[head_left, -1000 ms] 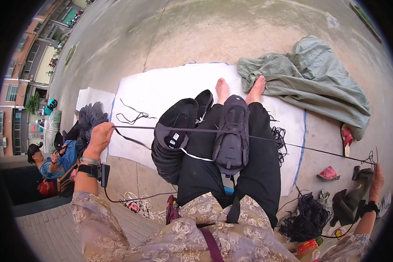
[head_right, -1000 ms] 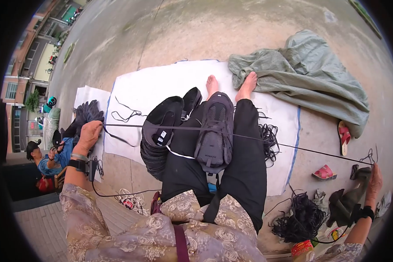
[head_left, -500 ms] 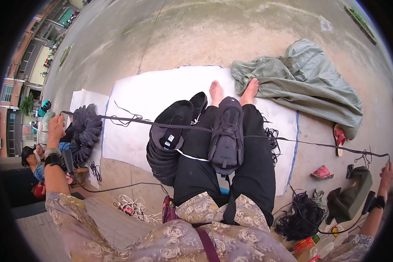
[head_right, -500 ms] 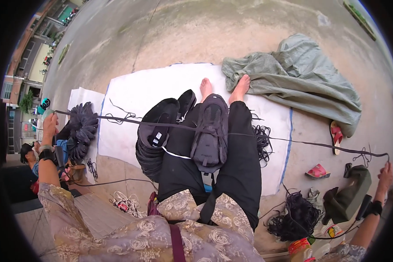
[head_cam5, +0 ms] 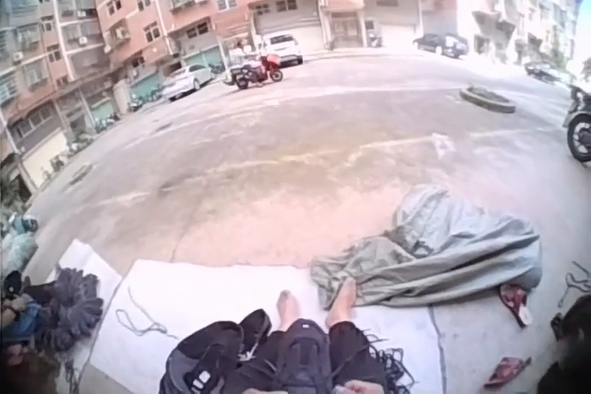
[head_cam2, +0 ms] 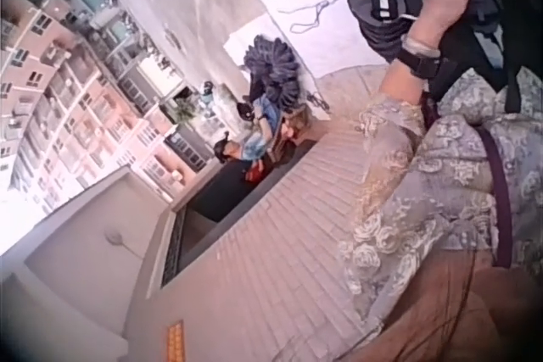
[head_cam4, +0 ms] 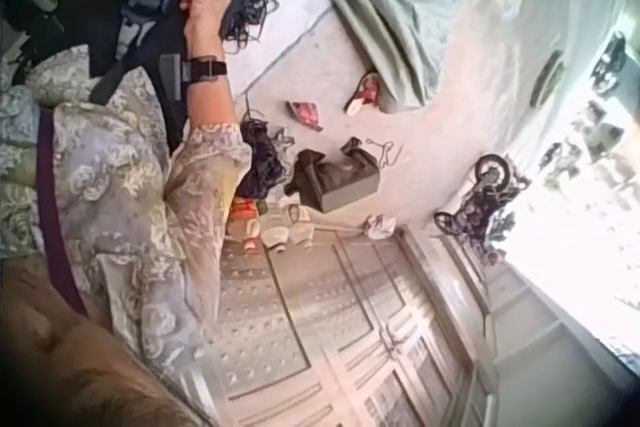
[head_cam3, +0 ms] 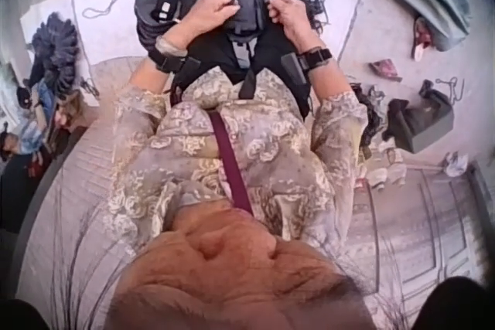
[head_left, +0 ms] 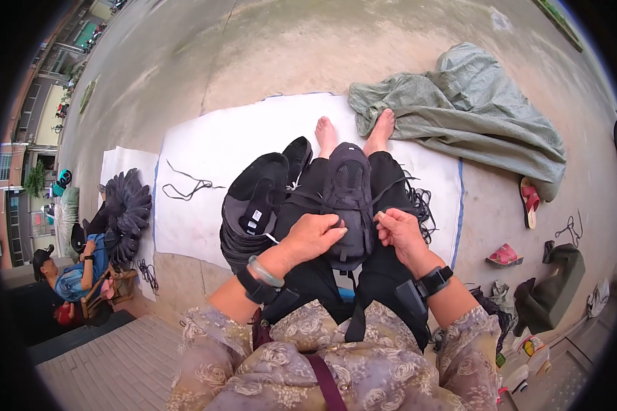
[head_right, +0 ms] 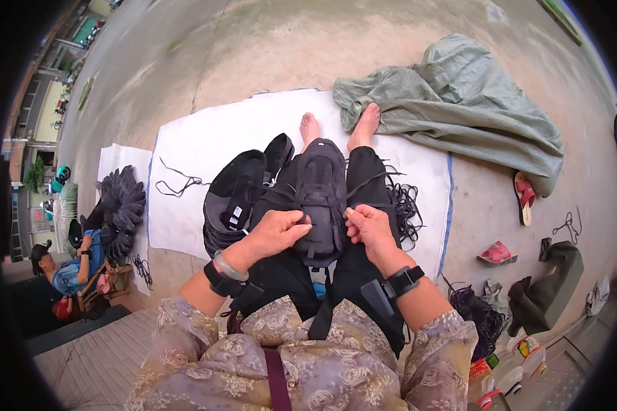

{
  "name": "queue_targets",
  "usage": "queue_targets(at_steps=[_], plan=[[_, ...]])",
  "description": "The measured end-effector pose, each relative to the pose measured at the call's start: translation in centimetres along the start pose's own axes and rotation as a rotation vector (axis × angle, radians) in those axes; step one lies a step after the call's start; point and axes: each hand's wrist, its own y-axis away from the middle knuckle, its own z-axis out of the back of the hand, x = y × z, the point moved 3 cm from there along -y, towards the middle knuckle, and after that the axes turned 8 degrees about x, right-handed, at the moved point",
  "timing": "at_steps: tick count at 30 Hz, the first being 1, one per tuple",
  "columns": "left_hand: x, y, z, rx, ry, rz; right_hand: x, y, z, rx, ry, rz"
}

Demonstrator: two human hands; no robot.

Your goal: The recorder is threading laces into a pair of black athletic shoes while sitting outdoors.

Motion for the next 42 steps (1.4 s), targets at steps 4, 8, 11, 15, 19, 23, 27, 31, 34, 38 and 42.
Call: queue_targets(at_steps=[4, 8, 11, 15, 19, 23, 27, 31, 34, 38, 42], plan=[[-1.2, -2.2, -1.3, -0.09, -0.312, 0.075, -0.8, -2.4, -0.6, 0.035, -0.085, 0.107], [-0.7, -3.6, -0.9, -0.055, -0.203, 0.097, -0.7, -3.1, -0.7, 0.003, -0.069, 0.228], [-0.5, -3.5, -1.1, -0.029, -0.206, 0.136, -0.5, -2.9, -1.0, -0.003, -0.052, 0.251], [-0.5, -3.4, -1.1, -0.04, -0.198, 0.127, -0.7, -2.9, -1.1, -0.009, -0.032, 0.259], [-0.5, -3.5, -1.1, -0.037, -0.208, 0.122, -1.1, -3.3, -1.2, 0.007, -0.011, 0.276], [-0.2, -3.5, -1.3, -0.048, -0.246, 0.076, -1.2, -3.6, -1.3, -0.047, 0.142, 0.44], [0.6, -2.4, -0.3, -0.062, 0.083, -0.039, -0.6, -2.8, -1.9, -0.264, 0.795, 0.867], [2.1, -0.2, 0.9, 0.021, 0.857, 0.106, -0.9, -3.0, -2.0, -0.296, 0.799, 0.907], [2.5, 1.1, 1.8, -0.072, 1.052, 0.068, -1.3, -3.7, -1.4, -0.3, 0.701, 0.706], [3.0, 1.4, 2.6, -0.274, 0.88, 0.043, -1.3, -4.0, -1.0, -0.286, 0.541, 0.563], [3.4, 1.2, 2.6, -0.424, 0.764, 0.045, -0.5, -2.9, -1.9, -0.356, 0.874, 0.772]])
